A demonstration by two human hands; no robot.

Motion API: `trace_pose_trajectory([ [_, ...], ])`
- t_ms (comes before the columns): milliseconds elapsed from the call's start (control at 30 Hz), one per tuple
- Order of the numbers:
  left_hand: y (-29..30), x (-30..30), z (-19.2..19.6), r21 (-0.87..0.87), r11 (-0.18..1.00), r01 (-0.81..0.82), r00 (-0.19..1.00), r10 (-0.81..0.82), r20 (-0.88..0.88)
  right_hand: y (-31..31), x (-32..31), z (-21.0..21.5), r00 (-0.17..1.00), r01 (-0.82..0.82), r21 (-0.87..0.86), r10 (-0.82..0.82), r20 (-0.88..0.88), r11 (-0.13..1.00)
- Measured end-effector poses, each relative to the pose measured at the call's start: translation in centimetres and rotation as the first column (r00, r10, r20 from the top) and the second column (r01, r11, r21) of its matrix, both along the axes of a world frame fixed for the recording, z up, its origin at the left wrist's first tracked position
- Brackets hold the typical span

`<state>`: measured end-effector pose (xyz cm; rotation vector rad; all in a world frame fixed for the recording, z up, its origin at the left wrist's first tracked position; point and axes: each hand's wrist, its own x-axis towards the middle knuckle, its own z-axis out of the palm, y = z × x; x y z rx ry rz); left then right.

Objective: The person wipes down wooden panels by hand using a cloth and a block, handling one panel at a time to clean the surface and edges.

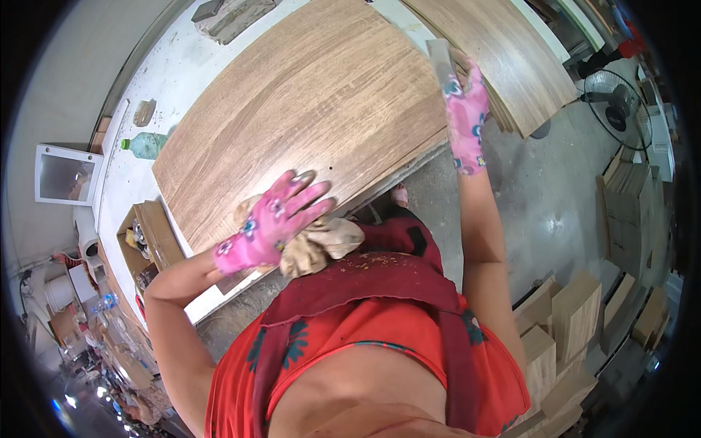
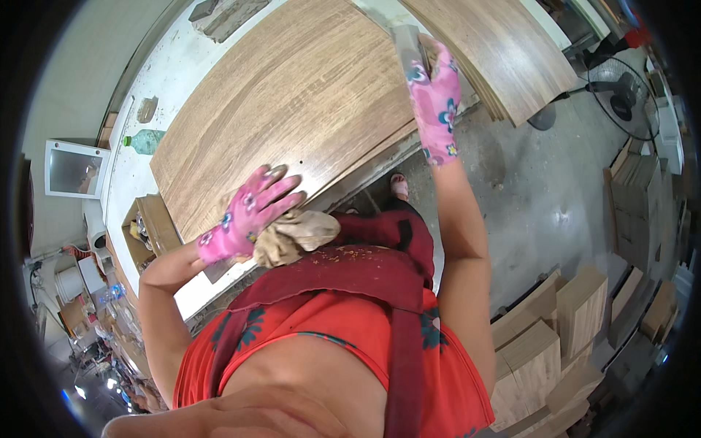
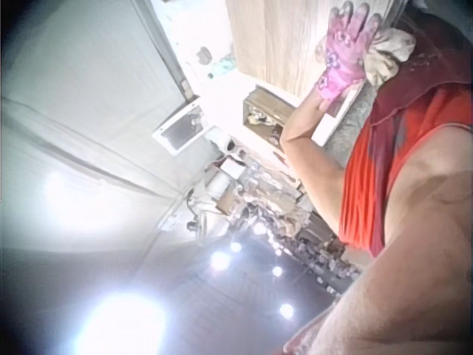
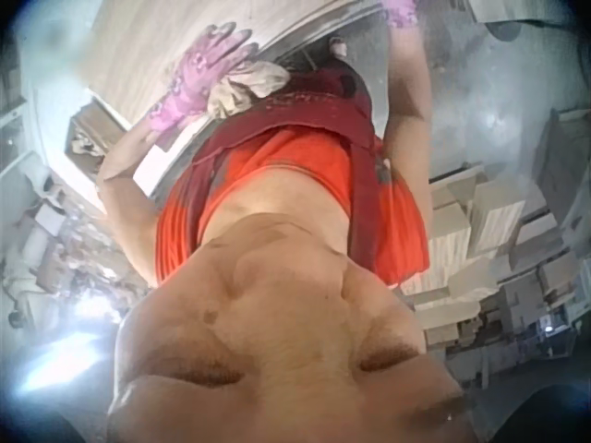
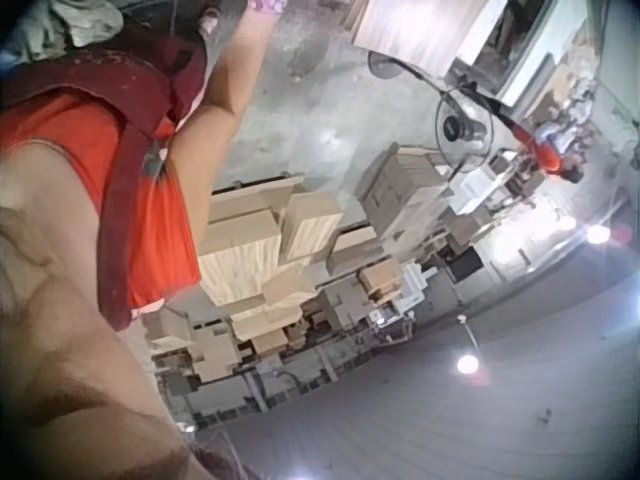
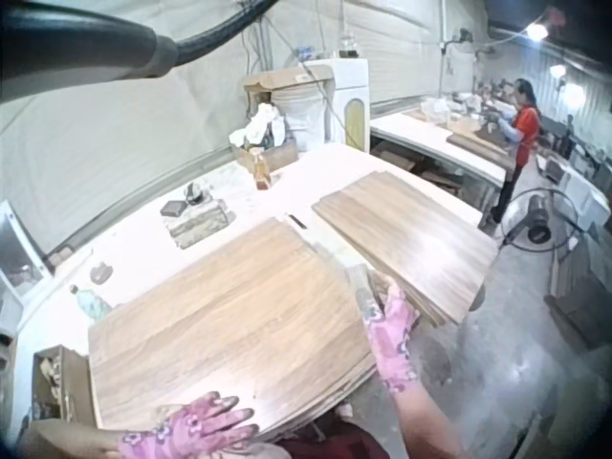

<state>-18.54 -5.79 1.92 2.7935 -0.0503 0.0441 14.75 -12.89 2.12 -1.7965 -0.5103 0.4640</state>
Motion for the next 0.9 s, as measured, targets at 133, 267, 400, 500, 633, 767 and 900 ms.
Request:
trace_pose_trajectory([
  [133, 1.1, 8.4, -0.8, -0.081, 0.995, 0.061, 0.996, -0.056, 0.067, 0.0, 3.3, -4.0, 0.989, 0.053, 0.501, 0.024, -0.146, 0.864],
  [267, 3.6, 17.9, -3.4, -0.093, 0.975, 0.202, 0.963, -0.18, 0.198, -2.3, 5.4, -4.6, 0.764, -0.072, -0.136, 0.142, 0.629, 0.988],
  [400, 5.3, 26.2, -5.8, -0.225, 0.933, 0.279, 0.942, -0.221, 0.252, -3.1, 6.4, -7.1, 0.807, 0.135, 0.746, 0.365, -0.465, 0.652],
  [500, 6.3, 29.4, -9.1, -0.468, 0.838, 0.281, 0.948, -0.168, 0.269, -3.9, 7.5, -9.0, 0.718, 0.275, 0.686, 0.331, -0.613, 0.674],
  [633, 7.1, 31.2, -5.8, -0.016, 0.968, 0.25, 0.909, -0.229, 0.348, -5.3, 4.7, -4.5, 0.896, 0.273, 0.695, 0.088, -0.436, 0.665],
  [767, 8.3, 31.3, -7.3, -0.23, 0.931, 0.285, 0.912, -0.189, 0.365, -7.5, 1.4, -1.2, 0.949, -0.288, 0.559, 0.152, 0.276, 0.778],
  [900, 7.3, 32.0, -4.8, -0.446, 0.885, 0.134, 0.991, -0.115, 0.07, -2.3, -2.9, 1.5, 0.132, -0.946, -0.181, 0.827, 0.546, 0.27],
])
